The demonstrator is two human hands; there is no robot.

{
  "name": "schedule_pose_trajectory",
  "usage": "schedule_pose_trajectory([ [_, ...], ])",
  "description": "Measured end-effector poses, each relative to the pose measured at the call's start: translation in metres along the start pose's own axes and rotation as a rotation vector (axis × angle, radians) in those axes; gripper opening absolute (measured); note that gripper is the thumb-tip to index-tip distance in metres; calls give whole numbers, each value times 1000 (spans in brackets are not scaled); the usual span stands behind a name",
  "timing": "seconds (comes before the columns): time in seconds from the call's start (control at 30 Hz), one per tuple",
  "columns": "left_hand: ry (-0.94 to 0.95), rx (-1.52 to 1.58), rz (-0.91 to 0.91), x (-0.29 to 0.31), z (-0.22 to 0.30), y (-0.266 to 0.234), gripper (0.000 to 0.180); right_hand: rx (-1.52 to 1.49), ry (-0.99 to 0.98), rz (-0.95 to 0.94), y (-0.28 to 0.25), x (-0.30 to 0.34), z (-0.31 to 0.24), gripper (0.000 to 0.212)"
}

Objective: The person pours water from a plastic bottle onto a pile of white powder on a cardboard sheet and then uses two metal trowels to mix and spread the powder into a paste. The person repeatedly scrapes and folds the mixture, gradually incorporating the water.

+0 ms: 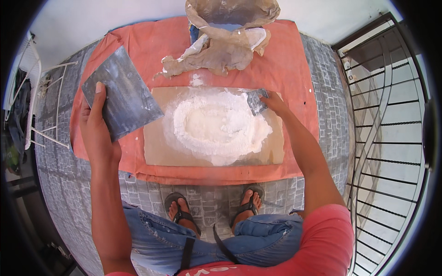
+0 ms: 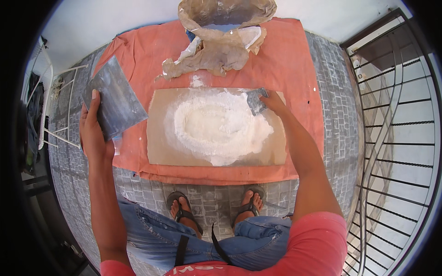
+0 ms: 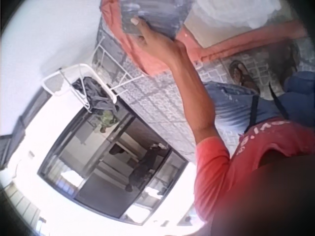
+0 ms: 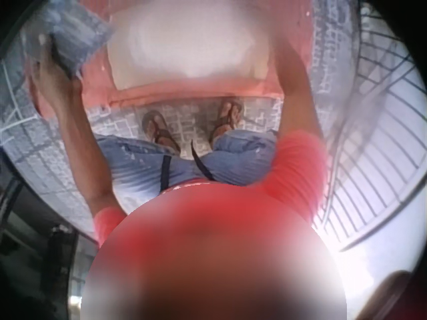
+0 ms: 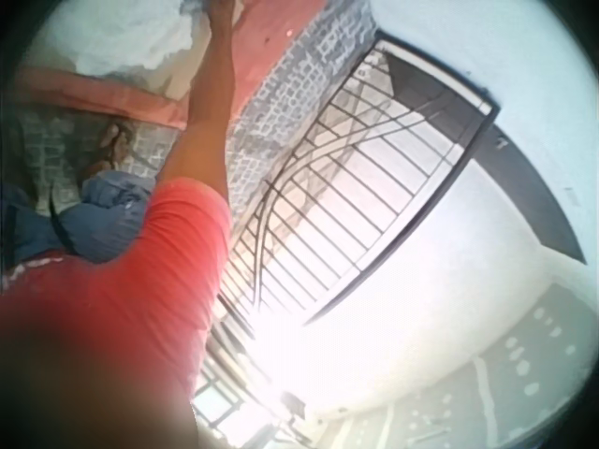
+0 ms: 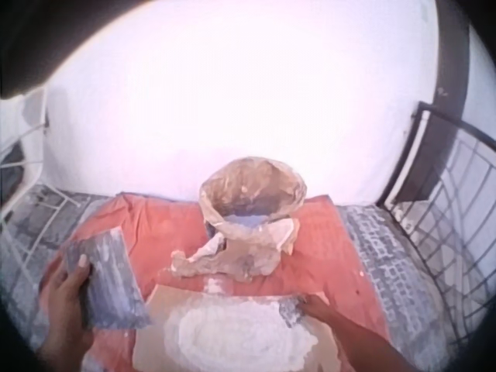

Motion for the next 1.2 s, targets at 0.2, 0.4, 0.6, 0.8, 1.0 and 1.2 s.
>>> schedule_pose_trajectory([
  [0.2,-16,27,6,-8,-3,-1,25,519,-380,-62,71,-12,-77,34],
  [0.4,-6,36,-14,-14,-6,5,23,762,-595,63,100,59,-127,23],
  [0.6,-15,30,-46,-12,-2,8,23,460,-239,14,28,15,-79,26],
  [0.8,-37,25,-7,-11,2,4,29,147,-90,-146,33,-1,-38,28],
  [1.0,-149,201,-7,-15,-11,-2,45,704,-476,81,72,62,-94,30],
  [1.2,-205,288,-16,-22,-9,-10,43,408,-95,80,13,78,-40,33],
])
Point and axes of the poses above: each hand's wrist, its own x-axis away from the middle knuckle, its own y-axis out of the palm, z = x × y, the point moved 1 cm from there along -x, towards the middle knuckle, and after that the axes turned 6 degrees about y, right-handed, at the moved point
